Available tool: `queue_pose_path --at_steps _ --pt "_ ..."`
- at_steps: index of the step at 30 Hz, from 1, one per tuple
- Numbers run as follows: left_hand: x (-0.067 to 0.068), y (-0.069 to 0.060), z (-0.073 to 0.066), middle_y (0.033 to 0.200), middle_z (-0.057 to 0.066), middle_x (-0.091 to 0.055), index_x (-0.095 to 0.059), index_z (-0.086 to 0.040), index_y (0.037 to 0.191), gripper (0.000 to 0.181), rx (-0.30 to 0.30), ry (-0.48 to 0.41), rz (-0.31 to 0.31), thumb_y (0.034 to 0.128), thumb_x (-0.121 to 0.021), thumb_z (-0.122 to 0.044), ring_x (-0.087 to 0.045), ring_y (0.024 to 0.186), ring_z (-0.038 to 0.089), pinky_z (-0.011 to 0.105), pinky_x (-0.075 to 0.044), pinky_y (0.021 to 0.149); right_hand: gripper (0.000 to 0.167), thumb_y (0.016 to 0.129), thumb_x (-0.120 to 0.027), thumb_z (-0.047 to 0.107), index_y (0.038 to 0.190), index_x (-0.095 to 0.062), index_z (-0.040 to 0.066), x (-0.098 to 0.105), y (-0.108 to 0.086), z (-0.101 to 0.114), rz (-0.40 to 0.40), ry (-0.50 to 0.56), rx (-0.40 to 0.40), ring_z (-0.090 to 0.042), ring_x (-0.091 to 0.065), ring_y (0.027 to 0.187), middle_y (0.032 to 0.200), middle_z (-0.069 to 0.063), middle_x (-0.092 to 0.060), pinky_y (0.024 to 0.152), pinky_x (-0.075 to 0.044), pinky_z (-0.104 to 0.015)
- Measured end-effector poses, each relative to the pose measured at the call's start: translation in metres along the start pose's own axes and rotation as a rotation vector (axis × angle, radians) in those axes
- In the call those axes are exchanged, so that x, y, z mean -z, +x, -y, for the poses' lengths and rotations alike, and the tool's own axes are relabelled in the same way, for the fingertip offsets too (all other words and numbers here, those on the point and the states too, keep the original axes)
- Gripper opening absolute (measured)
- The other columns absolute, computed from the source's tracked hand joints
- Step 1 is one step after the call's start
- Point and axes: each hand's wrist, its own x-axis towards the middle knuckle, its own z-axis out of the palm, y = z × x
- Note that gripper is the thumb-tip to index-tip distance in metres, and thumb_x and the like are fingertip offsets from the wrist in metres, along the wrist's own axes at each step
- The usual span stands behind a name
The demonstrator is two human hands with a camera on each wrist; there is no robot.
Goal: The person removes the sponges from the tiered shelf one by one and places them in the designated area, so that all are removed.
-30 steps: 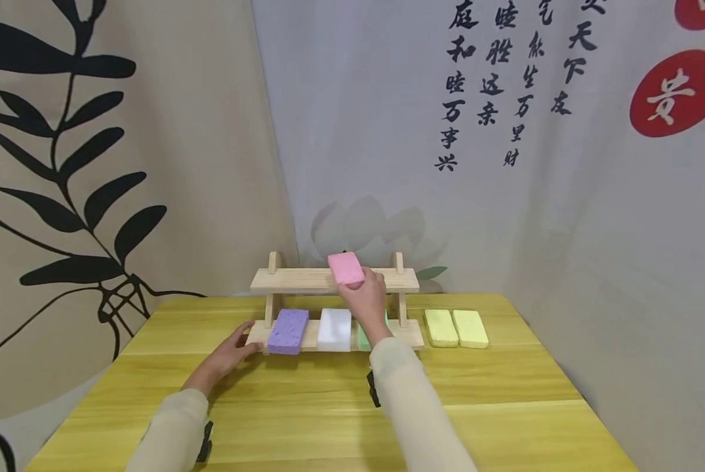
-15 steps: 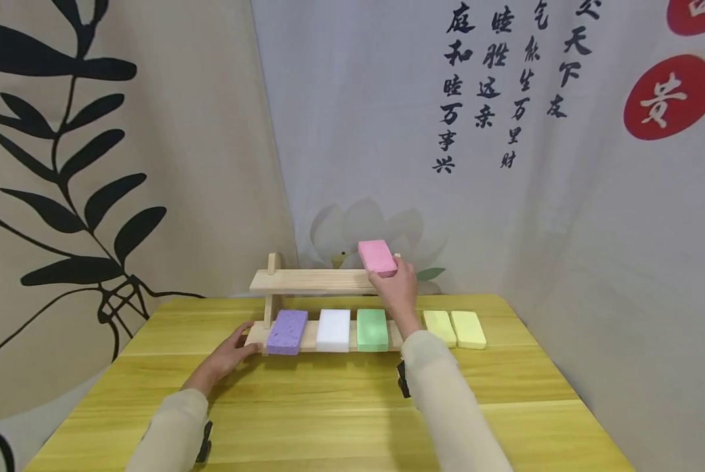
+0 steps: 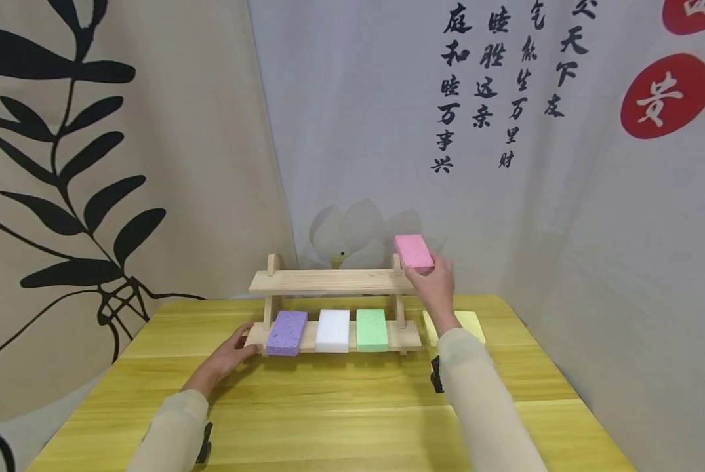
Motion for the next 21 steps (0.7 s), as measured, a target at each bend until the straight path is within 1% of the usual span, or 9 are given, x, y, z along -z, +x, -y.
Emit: queue_pose_path --at_steps 2,6,9,12,17,21 --pt "0.000 0.000 0.001 0.143 0.031 -0.044 -0.020 -0.011 0.157 0.080 -0.001 0.004 0.003 0.0966 -0.063 -0.039 -0.049 0.125 0.042 0.060 -0.036 0.106 0.069 0.087 -0.070 0.031 0.140 -0.047 -0.005 0.011 0.004 -0.008 -0.023 -0.017 -0.002 -0.036 -0.047 0.113 0.127 -0.025 -0.049 0.094 -0.043 -0.049" --pt "0.000 0.001 0.003 0.143 0.031 -0.044 -0.020 -0.011 0.158 0.081 -0.004 0.013 0.003 0.0961 -0.063 -0.041 -0.049 0.126 0.042 0.061 -0.036 0.105 0.066 0.088 -0.069 0.032 0.139 -0.048 -0.005 0.033 0.010 -0.026 -0.068 -0.050 -0.035 -0.036 -0.046 0.114 0.127 -0.025 -0.050 0.094 -0.041 -0.048" --pt "0.001 0.002 0.003 0.144 0.031 -0.044 -0.020 -0.011 0.158 0.082 -0.006 0.016 0.002 0.0957 -0.064 -0.042 -0.047 0.128 0.043 0.061 -0.035 0.106 0.066 0.090 -0.066 0.032 0.141 -0.046 -0.004 0.050 0.011 -0.040 -0.081 -0.064 -0.071 -0.037 -0.047 0.115 0.130 -0.026 -0.051 0.096 -0.041 -0.049" --pt "0.001 0.002 0.004 0.145 0.032 -0.042 -0.020 -0.011 0.158 0.082 -0.004 0.017 -0.001 0.0956 -0.064 -0.042 -0.045 0.130 0.044 0.061 -0.033 0.108 0.070 0.091 -0.064 0.032 0.145 -0.041 -0.005 0.065 0.010 -0.053 -0.084 -0.075 -0.114 -0.039 -0.046 0.120 0.136 -0.027 -0.047 0.100 -0.040 -0.051" --pt "0.001 0.001 0.003 0.145 0.033 -0.042 -0.020 -0.011 0.157 0.081 -0.014 0.024 -0.001 0.0959 -0.063 -0.040 -0.045 0.130 0.045 0.061 -0.032 0.109 0.072 0.092 -0.064 0.032 0.146 -0.038 -0.008 0.081 0.007 -0.072 -0.108 -0.099 -0.168 -0.041 -0.043 0.123 0.137 -0.030 -0.042 0.103 -0.038 -0.052" --pt "0.001 0.002 0.003 0.145 0.032 -0.042 -0.019 -0.011 0.157 0.080 -0.019 0.016 0.000 0.0966 -0.063 -0.038 -0.046 0.129 0.045 0.060 -0.032 0.109 0.076 0.092 -0.063 0.034 0.148 -0.034 -0.008 0.091 0.003 -0.089 -0.099 -0.084 -0.214 -0.040 -0.043 0.123 0.139 -0.031 -0.041 0.103 -0.039 -0.052"
